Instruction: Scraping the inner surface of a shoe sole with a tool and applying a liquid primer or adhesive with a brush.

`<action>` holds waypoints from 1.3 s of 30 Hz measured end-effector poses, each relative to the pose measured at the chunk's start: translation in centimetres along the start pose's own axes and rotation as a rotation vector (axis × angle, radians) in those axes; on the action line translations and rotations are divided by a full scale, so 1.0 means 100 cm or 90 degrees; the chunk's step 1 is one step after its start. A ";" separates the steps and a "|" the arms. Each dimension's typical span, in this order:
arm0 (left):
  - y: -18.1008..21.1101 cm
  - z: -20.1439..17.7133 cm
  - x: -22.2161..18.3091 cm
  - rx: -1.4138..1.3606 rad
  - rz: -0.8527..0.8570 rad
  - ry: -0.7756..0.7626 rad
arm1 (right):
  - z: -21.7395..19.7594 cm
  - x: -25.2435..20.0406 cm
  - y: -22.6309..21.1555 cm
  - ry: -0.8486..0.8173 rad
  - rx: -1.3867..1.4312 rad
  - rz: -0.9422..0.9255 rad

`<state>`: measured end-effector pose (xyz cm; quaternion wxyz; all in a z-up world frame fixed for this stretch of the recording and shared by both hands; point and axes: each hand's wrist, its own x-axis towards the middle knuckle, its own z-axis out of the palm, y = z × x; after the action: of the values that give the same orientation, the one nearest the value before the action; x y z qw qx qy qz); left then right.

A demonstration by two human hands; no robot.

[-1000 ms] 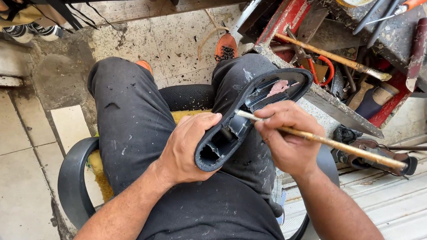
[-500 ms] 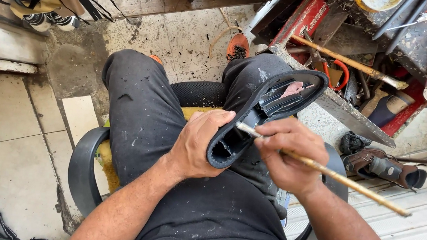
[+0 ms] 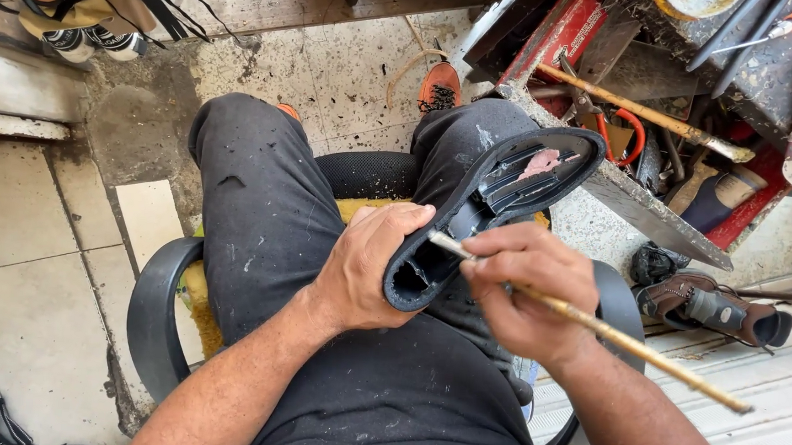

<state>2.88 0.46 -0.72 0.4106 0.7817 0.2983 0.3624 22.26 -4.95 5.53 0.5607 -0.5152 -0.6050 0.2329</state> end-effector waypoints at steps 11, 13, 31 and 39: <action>-0.003 -0.001 0.000 -0.027 -0.013 -0.009 | -0.008 0.005 0.021 0.030 0.010 0.000; -0.005 0.000 -0.001 -0.030 -0.018 -0.010 | -0.007 0.008 0.016 0.031 0.043 0.022; -0.008 0.000 0.000 -0.010 0.000 0.000 | -0.016 0.012 0.057 0.110 0.010 0.070; -0.009 -0.001 0.000 -0.019 0.000 0.000 | -0.017 0.018 0.052 0.100 -0.026 0.051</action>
<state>2.64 0.90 -1.49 0.4225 0.7754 0.2928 0.3667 26.00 -1.98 2.34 0.5861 -0.5666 -0.5429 0.2019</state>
